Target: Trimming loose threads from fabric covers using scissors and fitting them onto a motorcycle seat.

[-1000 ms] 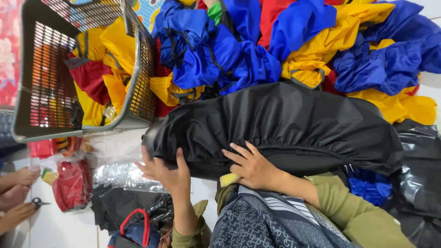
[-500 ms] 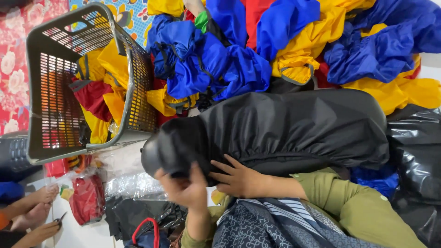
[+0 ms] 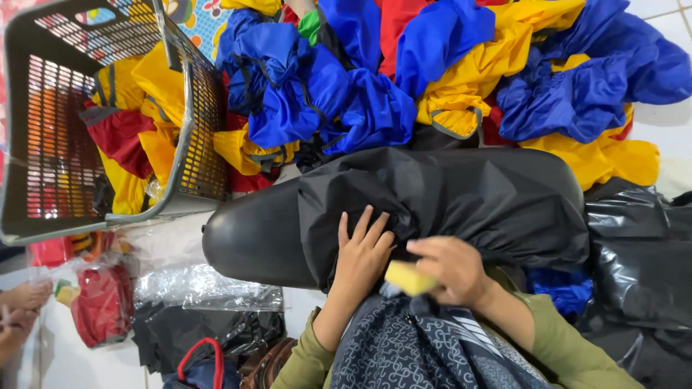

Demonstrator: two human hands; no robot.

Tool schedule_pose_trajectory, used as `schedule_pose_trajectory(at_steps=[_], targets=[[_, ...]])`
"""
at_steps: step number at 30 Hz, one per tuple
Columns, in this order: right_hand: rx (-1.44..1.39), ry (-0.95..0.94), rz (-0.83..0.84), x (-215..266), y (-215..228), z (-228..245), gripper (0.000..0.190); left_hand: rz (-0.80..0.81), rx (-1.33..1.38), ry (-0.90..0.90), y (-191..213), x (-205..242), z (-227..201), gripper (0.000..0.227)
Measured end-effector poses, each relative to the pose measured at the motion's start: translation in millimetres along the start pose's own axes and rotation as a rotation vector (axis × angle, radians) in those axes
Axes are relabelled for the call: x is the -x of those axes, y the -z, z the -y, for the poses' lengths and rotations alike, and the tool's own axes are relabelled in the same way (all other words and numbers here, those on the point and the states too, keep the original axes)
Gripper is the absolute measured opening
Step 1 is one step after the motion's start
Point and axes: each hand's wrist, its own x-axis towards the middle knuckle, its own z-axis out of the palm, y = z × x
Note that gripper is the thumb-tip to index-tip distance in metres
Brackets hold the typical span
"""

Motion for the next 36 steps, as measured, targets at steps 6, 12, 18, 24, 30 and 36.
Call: schedule_pose_trajectory(at_steps=[6,12,18,24,30,36], targets=[[-0.105,-0.113,-0.006,-82.5,-38.2,-10.0,0.038,0.236,-0.028,-0.021,-9.2,12.2,7.4,0.032],[0.445,0.077,0.154,-80.3,-121.3,-97.7,0.018,0.201,-0.025,-0.059,-20.7,25.1,10.5,0.03],[0.306,-0.159,0.183,-95.3,-108.6,-51.4,0.032,0.233,-0.007,-0.057,-39.3,39.4,16.7,0.034],[0.408,-0.028,0.356,-82.2,-142.7,-80.0,0.015,0.21,-0.004,-0.075,-58.4,52.3,21.0,0.032],[0.405,-0.569,0.043,-100.7,7.3,-86.8,0.022,0.342,0.002,0.025,-10.0,16.9,2.6,0.057],[0.715,-0.891,-0.086,53.0,144.5,-63.6,0.03,0.229,0.07,0.026,6.8,10.1,-3.1,0.046]])
